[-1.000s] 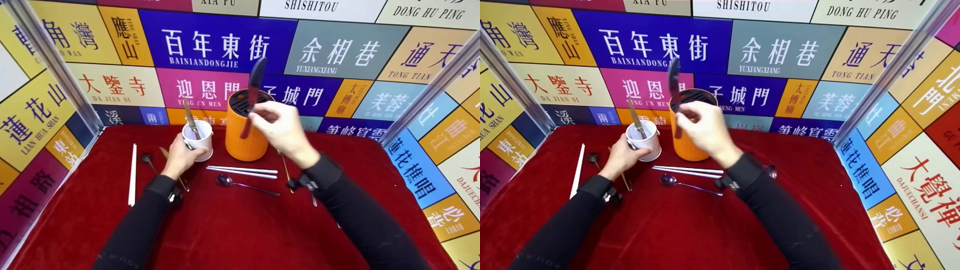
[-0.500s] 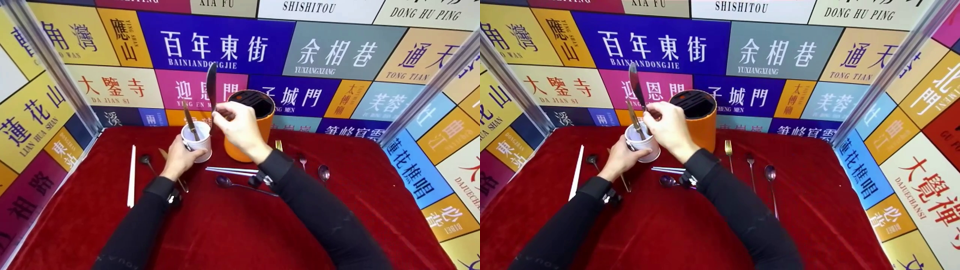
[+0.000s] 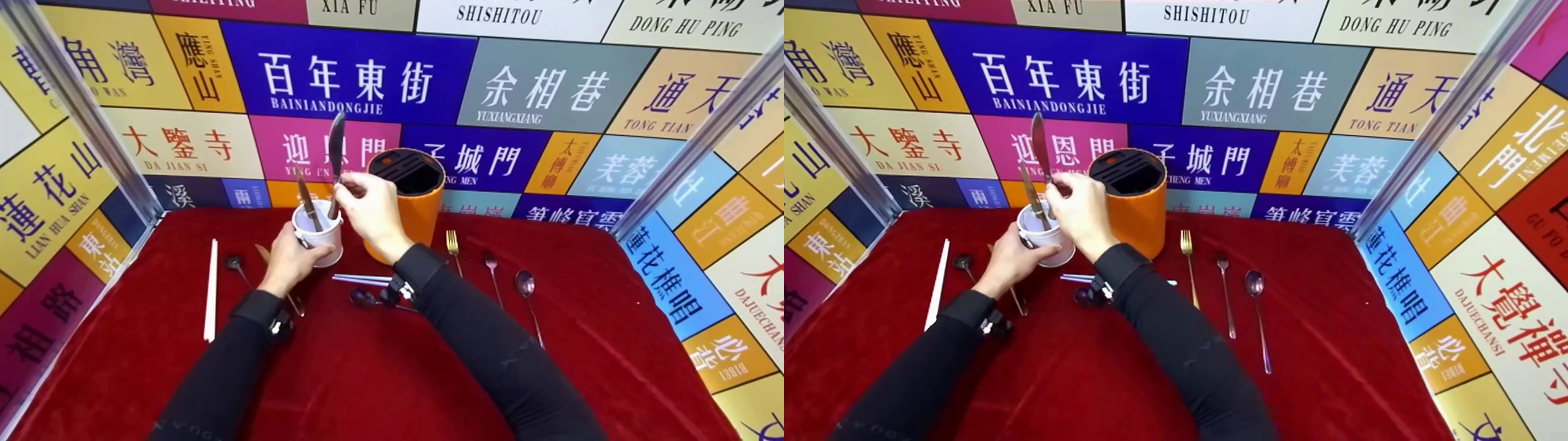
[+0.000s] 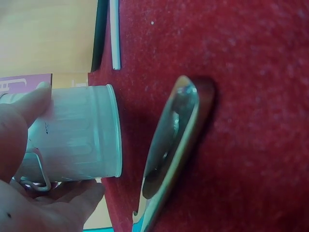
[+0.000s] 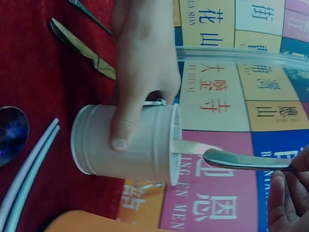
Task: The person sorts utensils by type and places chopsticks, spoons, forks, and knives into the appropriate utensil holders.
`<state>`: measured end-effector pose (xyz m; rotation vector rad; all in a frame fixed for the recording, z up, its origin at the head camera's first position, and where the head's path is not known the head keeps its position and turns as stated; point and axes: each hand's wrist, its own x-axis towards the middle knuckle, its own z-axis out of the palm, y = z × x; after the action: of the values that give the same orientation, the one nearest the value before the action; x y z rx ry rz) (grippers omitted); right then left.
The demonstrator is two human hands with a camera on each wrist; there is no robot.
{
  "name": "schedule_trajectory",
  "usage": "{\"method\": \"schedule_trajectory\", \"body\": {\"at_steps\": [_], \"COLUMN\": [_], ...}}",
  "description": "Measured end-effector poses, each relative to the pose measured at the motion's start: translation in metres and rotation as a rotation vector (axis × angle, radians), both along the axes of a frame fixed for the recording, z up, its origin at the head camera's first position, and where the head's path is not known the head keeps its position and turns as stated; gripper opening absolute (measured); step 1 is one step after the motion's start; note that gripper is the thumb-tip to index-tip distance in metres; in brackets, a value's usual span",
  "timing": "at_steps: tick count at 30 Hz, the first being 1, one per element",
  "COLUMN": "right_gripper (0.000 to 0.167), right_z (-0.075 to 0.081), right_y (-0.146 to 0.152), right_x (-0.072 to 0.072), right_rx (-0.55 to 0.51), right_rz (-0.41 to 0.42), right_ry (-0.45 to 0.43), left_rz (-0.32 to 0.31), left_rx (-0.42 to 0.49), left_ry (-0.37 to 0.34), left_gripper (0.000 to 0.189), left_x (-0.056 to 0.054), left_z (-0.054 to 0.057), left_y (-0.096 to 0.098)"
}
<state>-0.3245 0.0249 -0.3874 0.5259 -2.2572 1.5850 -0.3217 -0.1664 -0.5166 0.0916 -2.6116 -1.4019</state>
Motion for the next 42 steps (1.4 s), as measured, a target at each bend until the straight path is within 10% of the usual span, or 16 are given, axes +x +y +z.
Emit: {"method": "schedule_trajectory", "body": {"at_steps": [42], "right_gripper": [0.016], "right_z": [-0.074], "right_y": [-0.024], "right_x": [-0.024], "right_rx": [0.427], "right_rz": [-0.105], "right_ry": [-0.031], "left_rz": [0.003], "left_rx": [-0.034], "left_ry": [-0.013], "left_gripper": [0.089], "left_x": [0.000], "left_z": [-0.001], "left_y": [-0.002]}}
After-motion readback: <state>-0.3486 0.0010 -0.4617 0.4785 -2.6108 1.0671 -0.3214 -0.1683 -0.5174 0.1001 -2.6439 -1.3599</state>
